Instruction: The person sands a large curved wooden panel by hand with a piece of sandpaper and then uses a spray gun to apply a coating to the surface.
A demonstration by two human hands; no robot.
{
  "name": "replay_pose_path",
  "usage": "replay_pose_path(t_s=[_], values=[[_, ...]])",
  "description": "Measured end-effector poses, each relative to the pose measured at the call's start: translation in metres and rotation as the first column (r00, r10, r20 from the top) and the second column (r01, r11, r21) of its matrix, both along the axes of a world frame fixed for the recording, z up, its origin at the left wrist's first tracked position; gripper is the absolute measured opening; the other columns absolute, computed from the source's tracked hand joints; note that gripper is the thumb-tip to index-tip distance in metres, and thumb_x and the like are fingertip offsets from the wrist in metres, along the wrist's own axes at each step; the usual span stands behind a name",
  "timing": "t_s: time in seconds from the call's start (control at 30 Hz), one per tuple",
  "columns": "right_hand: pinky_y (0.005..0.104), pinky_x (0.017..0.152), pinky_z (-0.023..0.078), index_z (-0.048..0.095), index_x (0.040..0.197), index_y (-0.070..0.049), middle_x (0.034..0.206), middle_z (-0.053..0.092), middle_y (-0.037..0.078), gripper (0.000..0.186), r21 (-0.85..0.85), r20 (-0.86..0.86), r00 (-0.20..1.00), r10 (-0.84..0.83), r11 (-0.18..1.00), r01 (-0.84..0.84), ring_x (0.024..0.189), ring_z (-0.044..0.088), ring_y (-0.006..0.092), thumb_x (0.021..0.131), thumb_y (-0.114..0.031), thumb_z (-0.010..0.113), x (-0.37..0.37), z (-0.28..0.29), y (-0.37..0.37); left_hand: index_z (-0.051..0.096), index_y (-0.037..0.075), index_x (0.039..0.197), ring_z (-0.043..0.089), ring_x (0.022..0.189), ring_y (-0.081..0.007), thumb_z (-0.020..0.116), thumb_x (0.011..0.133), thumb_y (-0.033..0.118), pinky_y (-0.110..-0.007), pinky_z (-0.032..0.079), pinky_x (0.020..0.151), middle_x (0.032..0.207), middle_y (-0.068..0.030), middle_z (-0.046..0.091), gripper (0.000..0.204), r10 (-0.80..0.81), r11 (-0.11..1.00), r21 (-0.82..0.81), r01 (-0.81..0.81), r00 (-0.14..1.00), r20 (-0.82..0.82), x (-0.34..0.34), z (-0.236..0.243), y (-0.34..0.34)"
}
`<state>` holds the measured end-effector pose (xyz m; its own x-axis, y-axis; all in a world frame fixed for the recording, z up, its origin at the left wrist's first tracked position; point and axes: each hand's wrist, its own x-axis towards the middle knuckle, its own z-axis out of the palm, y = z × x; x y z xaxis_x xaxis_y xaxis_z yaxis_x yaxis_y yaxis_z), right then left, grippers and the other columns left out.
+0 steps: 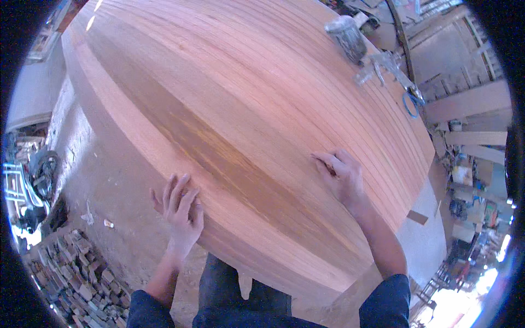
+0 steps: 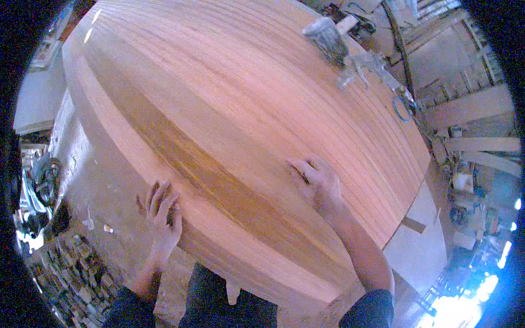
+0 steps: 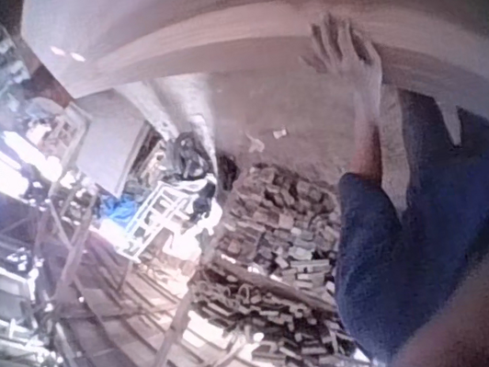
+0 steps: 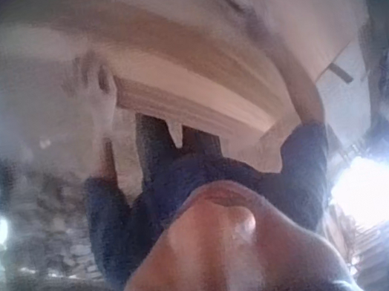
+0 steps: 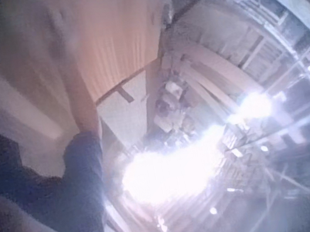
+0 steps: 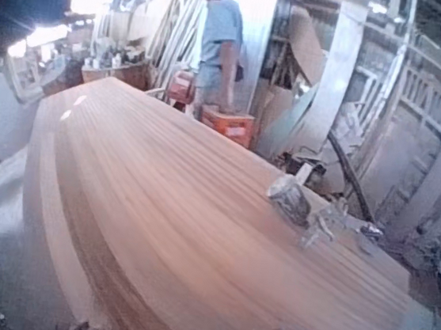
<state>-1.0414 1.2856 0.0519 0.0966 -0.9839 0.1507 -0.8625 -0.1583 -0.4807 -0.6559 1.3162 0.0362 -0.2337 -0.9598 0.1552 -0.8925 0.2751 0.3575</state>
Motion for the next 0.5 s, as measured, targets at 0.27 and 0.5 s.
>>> replay_pose_path(t_s=[0.27, 0.5], values=[[0.0278, 0.057, 0.050, 0.075, 0.098, -0.008, 0.086, 0.069, 0.007, 0.014, 0.091, 0.234, 0.971, -0.046, 0.996, 0.025, 0.064, 0.062, 0.0146, 0.084, -0.006, 0.075, 0.032, -0.005, -0.056, 0.066, 0.017, 0.112, 0.042, 0.139, -0.0348, 0.064, 0.088, 0.016, -0.064, 0.007, 0.117, 0.140, -0.0066, 0.057, 0.023, -0.013, 0.999, 0.033, 0.011, 0.999, 0.045, 0.000, 0.003, -0.008], [0.0263, 0.053, 0.044, 0.075, 0.095, -0.006, 0.080, 0.066, 0.005, 0.012, 0.062, 0.263, 0.963, -0.055, 0.997, 0.040, 0.059, 0.057, 0.0115, 0.083, -0.005, 0.074, 0.120, -0.010, -0.154, 0.068, 0.017, 0.105, 0.036, 0.141, -0.0403, 0.069, 0.082, 0.024, -0.069, 0.008, 0.116, 0.140, -0.0080, 0.055, 0.024, -0.062, 0.980, 0.180, 0.087, 0.988, -0.140, 0.026, -0.002, -0.008]])
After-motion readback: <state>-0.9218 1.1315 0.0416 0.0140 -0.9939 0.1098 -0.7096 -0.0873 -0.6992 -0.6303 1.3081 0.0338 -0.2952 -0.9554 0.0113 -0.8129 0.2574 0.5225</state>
